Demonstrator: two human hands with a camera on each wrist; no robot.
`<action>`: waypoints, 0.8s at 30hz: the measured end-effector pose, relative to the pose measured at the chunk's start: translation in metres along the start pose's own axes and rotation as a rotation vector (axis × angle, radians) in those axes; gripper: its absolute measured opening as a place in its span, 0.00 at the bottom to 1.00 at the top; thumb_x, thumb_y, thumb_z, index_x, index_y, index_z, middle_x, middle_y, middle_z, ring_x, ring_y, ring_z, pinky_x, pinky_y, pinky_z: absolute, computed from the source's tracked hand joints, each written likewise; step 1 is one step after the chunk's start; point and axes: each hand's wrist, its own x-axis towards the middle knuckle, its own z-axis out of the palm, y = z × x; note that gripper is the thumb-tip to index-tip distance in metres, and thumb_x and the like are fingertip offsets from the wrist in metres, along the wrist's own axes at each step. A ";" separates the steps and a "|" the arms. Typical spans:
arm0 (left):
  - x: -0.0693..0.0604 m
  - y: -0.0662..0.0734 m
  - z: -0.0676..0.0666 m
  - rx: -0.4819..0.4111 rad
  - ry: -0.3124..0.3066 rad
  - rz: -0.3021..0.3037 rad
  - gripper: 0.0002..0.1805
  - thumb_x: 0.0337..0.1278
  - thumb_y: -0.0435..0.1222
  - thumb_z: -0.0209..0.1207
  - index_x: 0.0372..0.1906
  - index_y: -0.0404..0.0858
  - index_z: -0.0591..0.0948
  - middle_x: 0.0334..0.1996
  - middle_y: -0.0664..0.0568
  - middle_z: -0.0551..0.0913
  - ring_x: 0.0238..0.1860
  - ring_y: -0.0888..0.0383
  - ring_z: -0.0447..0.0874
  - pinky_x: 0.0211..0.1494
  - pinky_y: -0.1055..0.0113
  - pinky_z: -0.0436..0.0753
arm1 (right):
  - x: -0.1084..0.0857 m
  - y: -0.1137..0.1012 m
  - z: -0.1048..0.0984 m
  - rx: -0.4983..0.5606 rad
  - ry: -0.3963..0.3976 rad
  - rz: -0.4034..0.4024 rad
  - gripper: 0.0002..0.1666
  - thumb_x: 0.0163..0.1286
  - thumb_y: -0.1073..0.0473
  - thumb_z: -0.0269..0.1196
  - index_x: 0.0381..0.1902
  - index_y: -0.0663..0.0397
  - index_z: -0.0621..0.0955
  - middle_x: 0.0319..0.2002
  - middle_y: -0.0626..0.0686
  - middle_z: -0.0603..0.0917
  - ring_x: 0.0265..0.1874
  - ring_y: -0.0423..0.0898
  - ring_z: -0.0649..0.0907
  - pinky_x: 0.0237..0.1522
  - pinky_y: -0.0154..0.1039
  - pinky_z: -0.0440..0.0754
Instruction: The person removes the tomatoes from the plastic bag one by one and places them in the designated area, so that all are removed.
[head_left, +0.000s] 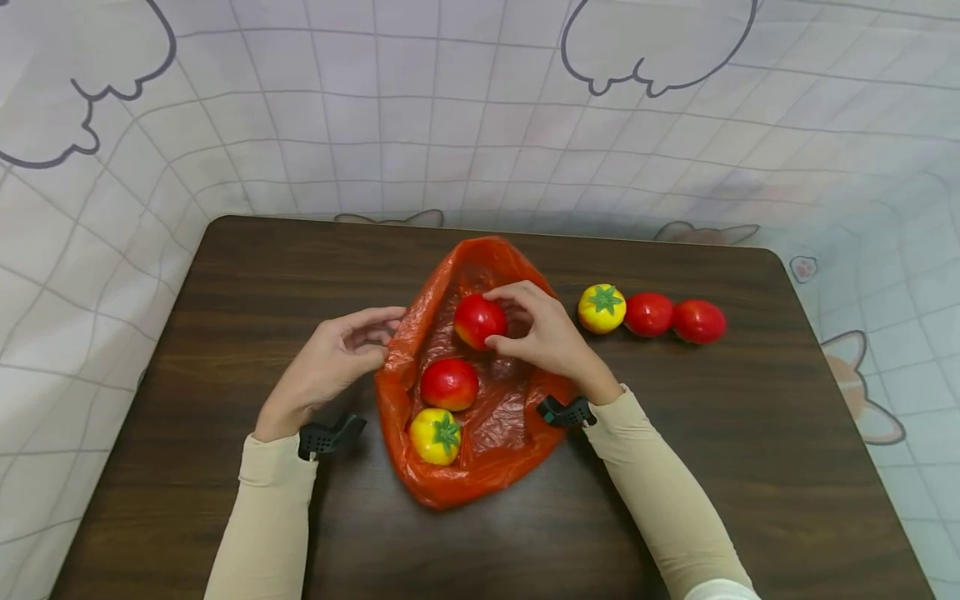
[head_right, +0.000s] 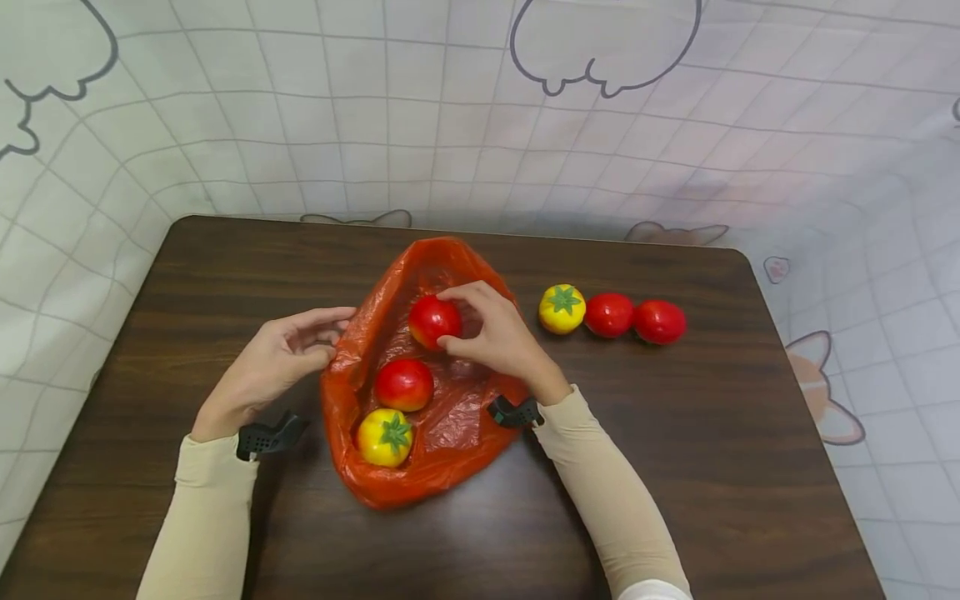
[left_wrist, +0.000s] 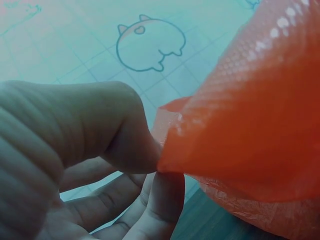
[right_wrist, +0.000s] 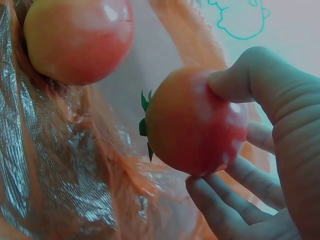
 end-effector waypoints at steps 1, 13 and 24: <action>0.000 0.000 -0.001 0.000 -0.001 0.002 0.31 0.64 0.31 0.61 0.72 0.45 0.74 0.64 0.47 0.80 0.57 0.53 0.84 0.56 0.71 0.87 | 0.000 0.000 -0.001 0.000 0.006 0.001 0.32 0.61 0.57 0.76 0.63 0.45 0.79 0.59 0.51 0.79 0.57 0.49 0.84 0.63 0.49 0.86; 0.005 -0.002 -0.007 0.027 0.009 0.009 0.30 0.66 0.32 0.61 0.73 0.44 0.74 0.64 0.46 0.80 0.56 0.55 0.84 0.56 0.73 0.86 | -0.003 -0.006 -0.021 0.010 0.072 0.030 0.33 0.61 0.59 0.76 0.63 0.49 0.79 0.61 0.53 0.78 0.59 0.51 0.83 0.64 0.51 0.84; 0.010 -0.002 -0.012 0.037 -0.003 0.022 0.29 0.68 0.33 0.59 0.73 0.45 0.74 0.65 0.47 0.79 0.58 0.54 0.82 0.56 0.75 0.86 | -0.009 -0.003 -0.040 0.007 0.113 0.041 0.34 0.62 0.60 0.75 0.65 0.52 0.77 0.63 0.56 0.77 0.60 0.53 0.82 0.66 0.54 0.82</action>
